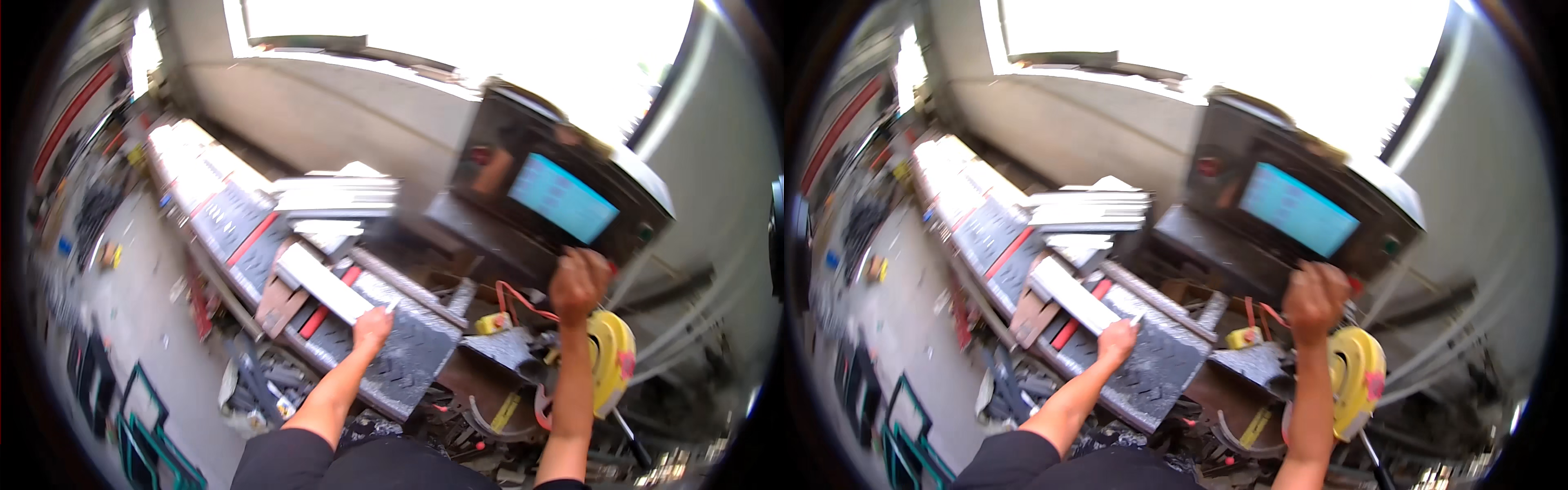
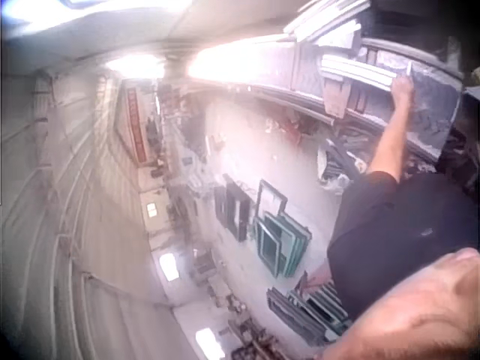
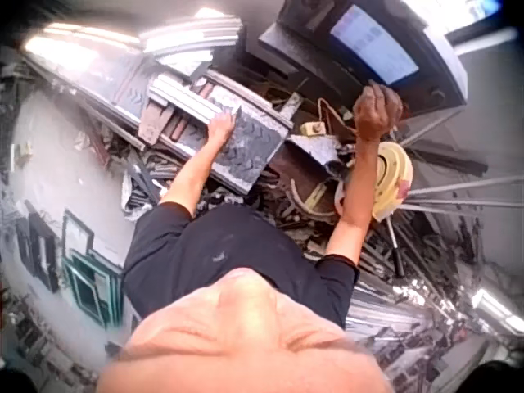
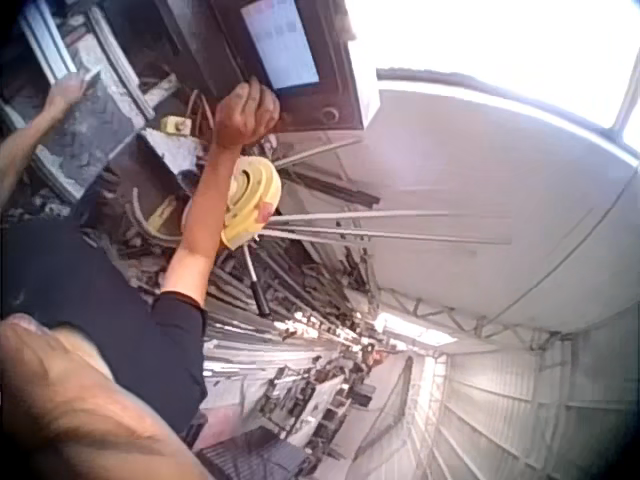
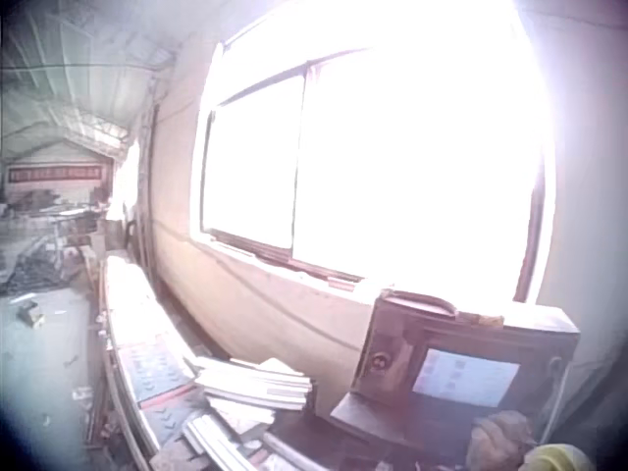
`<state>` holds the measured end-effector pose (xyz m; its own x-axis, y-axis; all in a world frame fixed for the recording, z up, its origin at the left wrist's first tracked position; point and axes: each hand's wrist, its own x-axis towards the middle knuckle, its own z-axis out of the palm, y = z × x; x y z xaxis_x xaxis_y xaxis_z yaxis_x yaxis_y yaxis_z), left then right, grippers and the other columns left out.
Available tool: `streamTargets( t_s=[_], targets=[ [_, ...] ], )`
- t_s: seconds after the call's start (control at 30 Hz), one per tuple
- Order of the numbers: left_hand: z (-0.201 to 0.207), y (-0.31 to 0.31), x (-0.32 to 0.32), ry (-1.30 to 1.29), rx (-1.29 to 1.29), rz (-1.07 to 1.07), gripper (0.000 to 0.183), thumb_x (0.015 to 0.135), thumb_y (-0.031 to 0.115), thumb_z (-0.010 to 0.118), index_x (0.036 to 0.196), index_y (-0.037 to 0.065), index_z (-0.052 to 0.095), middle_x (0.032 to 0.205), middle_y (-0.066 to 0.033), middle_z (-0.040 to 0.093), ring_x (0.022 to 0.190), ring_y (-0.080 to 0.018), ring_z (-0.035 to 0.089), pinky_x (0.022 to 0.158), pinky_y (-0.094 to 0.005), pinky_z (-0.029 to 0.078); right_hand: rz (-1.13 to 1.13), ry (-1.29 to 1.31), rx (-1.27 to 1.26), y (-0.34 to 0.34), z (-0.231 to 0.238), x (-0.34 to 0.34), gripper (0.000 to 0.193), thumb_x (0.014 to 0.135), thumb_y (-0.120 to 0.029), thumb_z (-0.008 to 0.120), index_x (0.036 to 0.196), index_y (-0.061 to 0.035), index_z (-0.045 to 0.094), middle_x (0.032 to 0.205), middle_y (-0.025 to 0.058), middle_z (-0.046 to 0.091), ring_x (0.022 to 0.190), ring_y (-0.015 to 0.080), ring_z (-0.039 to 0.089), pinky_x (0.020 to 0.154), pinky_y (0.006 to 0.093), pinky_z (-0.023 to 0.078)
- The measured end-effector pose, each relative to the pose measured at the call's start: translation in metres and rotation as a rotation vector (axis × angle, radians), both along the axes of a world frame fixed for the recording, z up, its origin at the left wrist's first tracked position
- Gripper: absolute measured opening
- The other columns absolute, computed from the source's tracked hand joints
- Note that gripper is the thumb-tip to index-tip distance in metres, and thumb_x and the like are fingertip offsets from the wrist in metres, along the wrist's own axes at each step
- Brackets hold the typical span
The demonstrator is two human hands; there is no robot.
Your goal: The person moves and stacks several green metal frames, measures one frame using a tape measure, and then uses a circular saw machine to cut a metal strip.
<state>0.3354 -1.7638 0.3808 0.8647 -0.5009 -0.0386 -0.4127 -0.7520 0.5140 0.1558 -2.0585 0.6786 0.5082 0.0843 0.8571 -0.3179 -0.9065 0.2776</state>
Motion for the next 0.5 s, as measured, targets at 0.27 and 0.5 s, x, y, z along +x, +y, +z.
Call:
streamTargets(
  t_s=[0.27,0.5],
  targets=[
    [-0.037,0.020,0.032,-0.415,0.045,-0.061,0.031,0.093,0.038,0.056,0.087,0.008,0.060,0.082,-0.0138,0.064,0.078,-0.0336,0.064,0.070,-0.0465,0.052,-0.039,0.007,-0.032,0.011,0.000,0.004,0.009,0.080,0.001,0.061,0.086,-0.0037,0.066,0.099,0.0085,0.071,0.097,0.0287,0.064,0.090,0.0409,0.047],
    [-0.028,0.041,0.065,-0.371,-0.019,0.027,0.029,0.094,0.032,0.054,0.094,0.003,0.057,0.090,-0.0207,0.059,0.087,-0.0405,0.058,0.077,-0.0514,0.047,0.303,-0.056,0.294,0.100,-0.070,-0.025,0.009,0.077,-0.010,0.066,0.086,-0.0108,0.068,0.091,0.0063,0.068,0.090,0.0256,0.066,0.081,0.0390,0.053]
  ],
)
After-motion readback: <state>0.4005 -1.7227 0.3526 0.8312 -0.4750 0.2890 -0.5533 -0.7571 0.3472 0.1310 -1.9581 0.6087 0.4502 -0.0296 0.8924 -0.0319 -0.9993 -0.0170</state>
